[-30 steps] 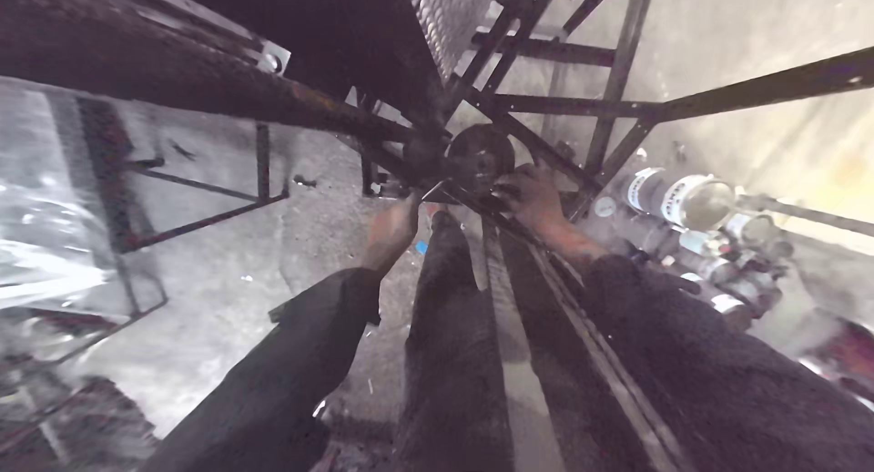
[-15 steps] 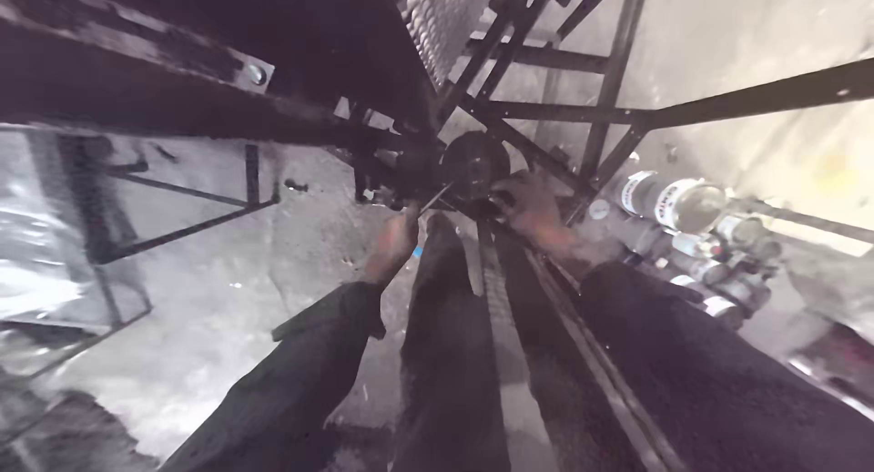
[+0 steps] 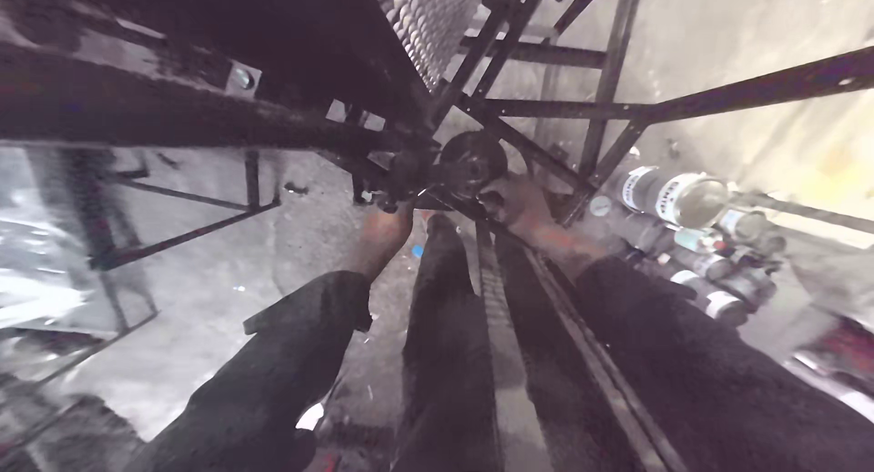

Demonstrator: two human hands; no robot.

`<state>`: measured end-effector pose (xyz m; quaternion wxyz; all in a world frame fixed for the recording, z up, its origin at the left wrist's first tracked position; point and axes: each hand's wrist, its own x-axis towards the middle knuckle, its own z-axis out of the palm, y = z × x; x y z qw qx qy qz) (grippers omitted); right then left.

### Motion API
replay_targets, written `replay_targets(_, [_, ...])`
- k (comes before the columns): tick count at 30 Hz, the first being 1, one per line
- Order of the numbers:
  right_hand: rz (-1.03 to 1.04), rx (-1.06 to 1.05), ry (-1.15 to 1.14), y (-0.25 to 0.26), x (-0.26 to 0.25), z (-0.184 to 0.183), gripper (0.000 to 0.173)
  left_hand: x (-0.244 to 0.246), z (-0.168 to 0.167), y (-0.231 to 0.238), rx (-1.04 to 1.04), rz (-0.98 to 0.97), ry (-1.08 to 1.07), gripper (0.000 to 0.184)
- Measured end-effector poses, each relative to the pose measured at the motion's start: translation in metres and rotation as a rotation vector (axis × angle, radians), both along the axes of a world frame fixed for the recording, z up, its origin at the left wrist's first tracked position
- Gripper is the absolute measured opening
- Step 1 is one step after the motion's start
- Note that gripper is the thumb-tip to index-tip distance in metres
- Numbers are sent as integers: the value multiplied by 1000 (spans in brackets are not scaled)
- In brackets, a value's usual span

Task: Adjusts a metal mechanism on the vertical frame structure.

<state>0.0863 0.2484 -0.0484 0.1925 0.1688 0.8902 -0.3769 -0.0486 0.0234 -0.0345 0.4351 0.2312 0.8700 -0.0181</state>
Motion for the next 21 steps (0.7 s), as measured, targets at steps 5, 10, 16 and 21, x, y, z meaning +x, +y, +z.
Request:
replay_targets(5, [2,13,-61,0,-5,9,24,2,-2,-2,1,24,-5,28])
replay_targets(10, [9,13,-41,4,0,-1,24,19,-4,-13,60,30,70,31])
replay_targets(16, [22,-36,-21,8,-4,9,20,34,-8,-7,-50,44,4,26])
replay_targets(21, [5,-80,41,12,-2,-2,21,48,2,-7,98,290,-7,27])
